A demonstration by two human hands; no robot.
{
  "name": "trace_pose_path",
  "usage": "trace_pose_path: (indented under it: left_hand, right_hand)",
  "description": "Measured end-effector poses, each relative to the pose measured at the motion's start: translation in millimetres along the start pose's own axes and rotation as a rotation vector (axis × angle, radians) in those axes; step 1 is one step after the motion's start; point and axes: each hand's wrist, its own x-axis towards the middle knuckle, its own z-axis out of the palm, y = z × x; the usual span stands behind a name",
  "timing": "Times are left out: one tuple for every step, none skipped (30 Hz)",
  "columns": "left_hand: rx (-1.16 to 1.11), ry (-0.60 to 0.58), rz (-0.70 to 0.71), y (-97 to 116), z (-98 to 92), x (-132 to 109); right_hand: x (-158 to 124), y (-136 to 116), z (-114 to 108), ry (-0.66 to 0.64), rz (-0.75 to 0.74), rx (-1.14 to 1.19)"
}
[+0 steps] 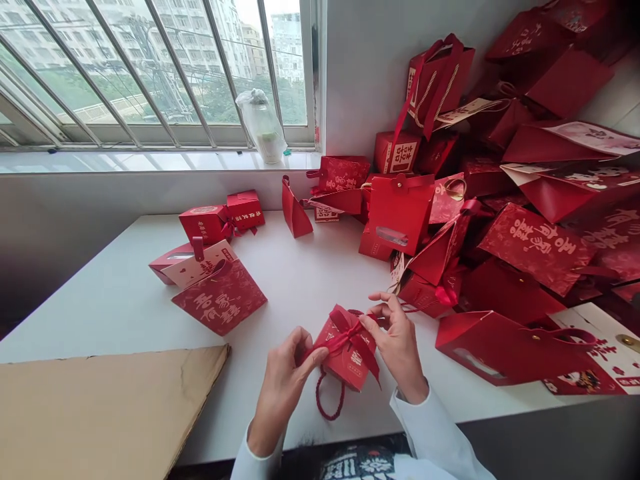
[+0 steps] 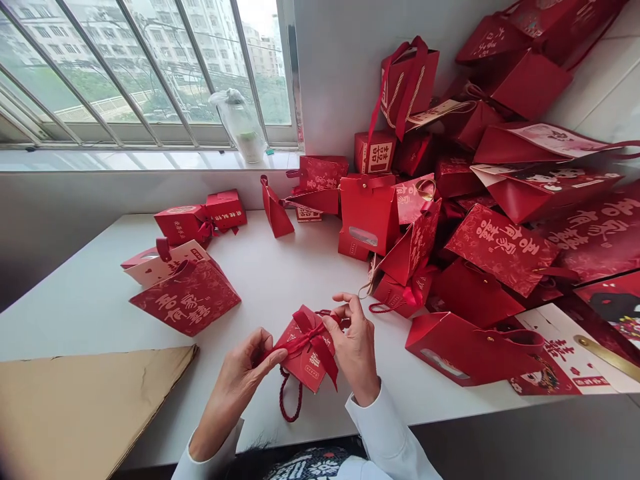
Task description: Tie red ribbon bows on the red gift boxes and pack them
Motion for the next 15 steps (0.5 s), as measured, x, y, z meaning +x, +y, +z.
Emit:
trace_pose_path:
  left_hand:
    - [-0.018,0.020,0.003,-1.4,1.8,3.5]
    - [-0.033,0.049,0.011,-2.3,3.6,7.9]
    - [-0.044,0.081,0.025,-2.3,5.1,13.1]
    - [-0.050,0.114,0.042,-1.6,6.4,19.1]
    - [-0.053,0.137,0.061,0.0,7.3,25.5]
    - [-0.054,0.147,0.081,2.1,7.9,32.1]
    - [-0.055,0.144,0.098,4.7,8.4,38.6]
    - [-0.054,0.131,0.113,7.4,8.9,44.5]
    - [-0.053,0.119,0.125,9.8,9.7,49.6]
    - [-0.051,0.112,0.135,11.9,10.7,53.7]
    - [-0.050,0.112,0.140,13.3,11.9,56.7]
    - [-0.050,0.119,0.141,14.2,13.1,58.6]
    - [-0.051,0.124,0.137,14.4,13.9,59.3]
    - [-0.054,0.120,0.132,14.3,13.8,58.8]
    - [-0.054,0.099,0.126,14.1,12.6,57.3]
  right_hand:
    - [1.4,1.6,1.4,0.015,0.003,0.016]
    - [3.4,3.6,2.9,0.030,0.006,0.038]
    - [6.1,5.7,4.4,0.048,0.006,0.061]
    - [9.3,8.0,5.9,0.069,0.002,0.082]
    - [12.9,10.2,7.5,0.093,-0.006,0.097]
    - [16.8,12.3,9.0,0.120,-0.017,0.104]
    - [20.9,14.0,10.6,0.147,-0.030,0.105]
    - [25.2,15.3,12.3,0.176,-0.046,0.103]
    - [29.6,16.2,14.1,0.205,-0.065,0.097]
    - [34.1,16.7,15.9,0.234,-0.085,0.094]
    - [38.4,16.8,17.7,0.261,-0.106,0.097]
    - [42.5,16.6,19.3,0.281,-0.126,0.107]
    - [46.1,16.2,20.6,0.294,-0.145,0.123]
    - [49.0,15.5,21.3,0.292,-0.161,0.140]
    - [51.0,14.7,21.4,0.276,-0.172,0.153]
